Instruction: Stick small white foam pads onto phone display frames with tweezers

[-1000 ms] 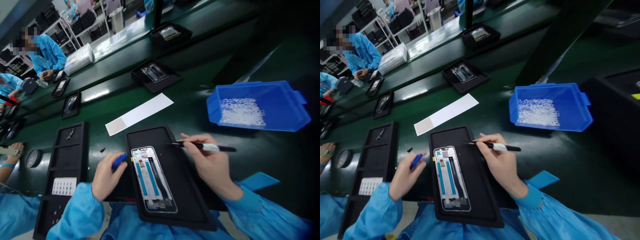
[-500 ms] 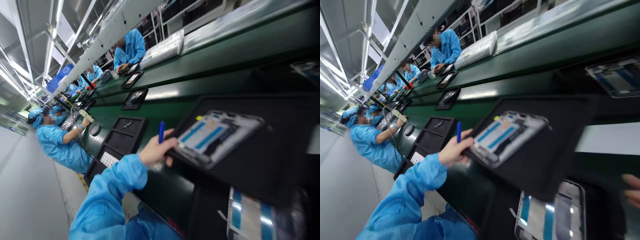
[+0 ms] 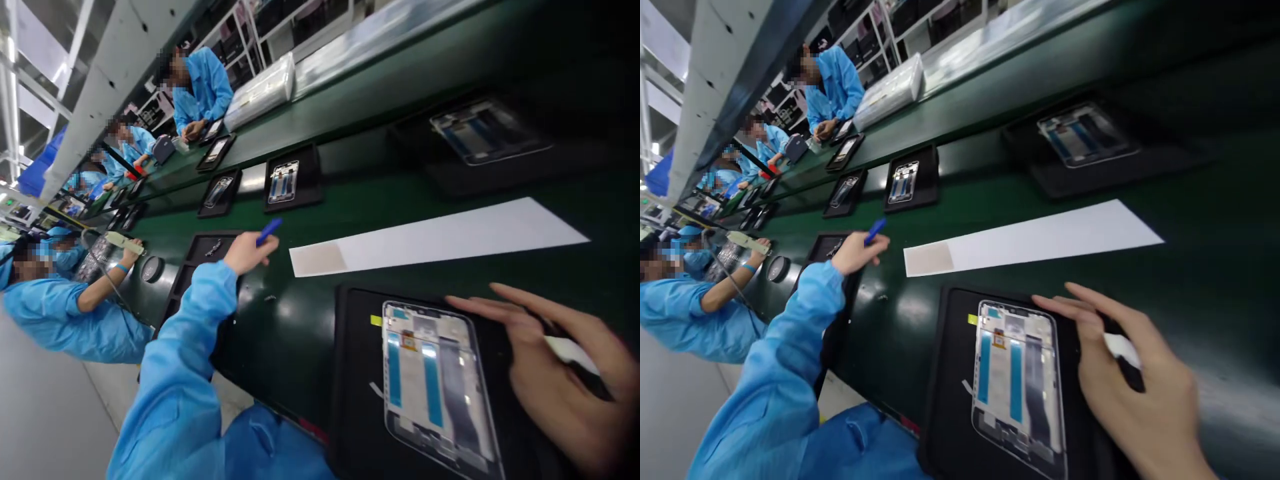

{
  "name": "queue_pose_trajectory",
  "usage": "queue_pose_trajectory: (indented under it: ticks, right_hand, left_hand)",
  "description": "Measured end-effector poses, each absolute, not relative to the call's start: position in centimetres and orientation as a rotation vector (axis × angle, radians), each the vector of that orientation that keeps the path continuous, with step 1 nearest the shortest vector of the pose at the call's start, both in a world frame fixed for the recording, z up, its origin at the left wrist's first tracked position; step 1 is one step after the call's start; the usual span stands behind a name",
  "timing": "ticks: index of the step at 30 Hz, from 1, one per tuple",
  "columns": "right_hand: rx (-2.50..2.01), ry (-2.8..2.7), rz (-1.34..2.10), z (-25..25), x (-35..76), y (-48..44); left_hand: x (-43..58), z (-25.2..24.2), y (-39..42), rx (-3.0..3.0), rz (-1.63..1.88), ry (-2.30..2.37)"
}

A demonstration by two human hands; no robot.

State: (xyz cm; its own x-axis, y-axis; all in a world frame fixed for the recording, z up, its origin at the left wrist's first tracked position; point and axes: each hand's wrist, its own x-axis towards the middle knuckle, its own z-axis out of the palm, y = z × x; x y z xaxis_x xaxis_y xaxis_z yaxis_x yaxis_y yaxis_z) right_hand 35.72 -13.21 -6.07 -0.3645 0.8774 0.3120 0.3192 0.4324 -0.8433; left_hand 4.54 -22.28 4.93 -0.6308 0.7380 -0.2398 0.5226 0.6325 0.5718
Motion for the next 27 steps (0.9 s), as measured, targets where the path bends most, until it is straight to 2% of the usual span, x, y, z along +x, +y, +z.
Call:
queue_pose_trajectory:
  ticks: [4, 9, 17, 23, 25, 27]
  right_hand:
    - [-1.054, -1.836, 0.988, -5.1, 35.6, -13.6]
    - [-1.097, -1.808, 1.048, -4.6, 35.5, -13.6]
    - [-1.019, -1.863, 0.983, -4.8, 35.7, -13.2]
    - [-0.833, -1.974, 0.716, -3.3, 35.8, -13.1]
    - [-0.726, -1.986, 0.772, -2.1, 35.5, -13.7]
    - [-0.598, -2.029, 0.999, -0.9, 34.7, -14.4]
  left_hand:
    - [8.4, 3.0, -28.1, 1.137, 0.321, 2.458]
    - [10.3, 0.5, -30.2, 1.362, -0.171, 2.588]
    - [9.0, 0.8, -30.2, 1.224, 0.256, 2.605]
    - [9.6, 1.9, -30.4, 1.05, 0.627, 2.466]
    - [10.3, 2.1, -30.1, 0.956, 0.809, 2.313]
    - [10.9, 1.8, -29.7, 0.891, 0.923, 2.188]
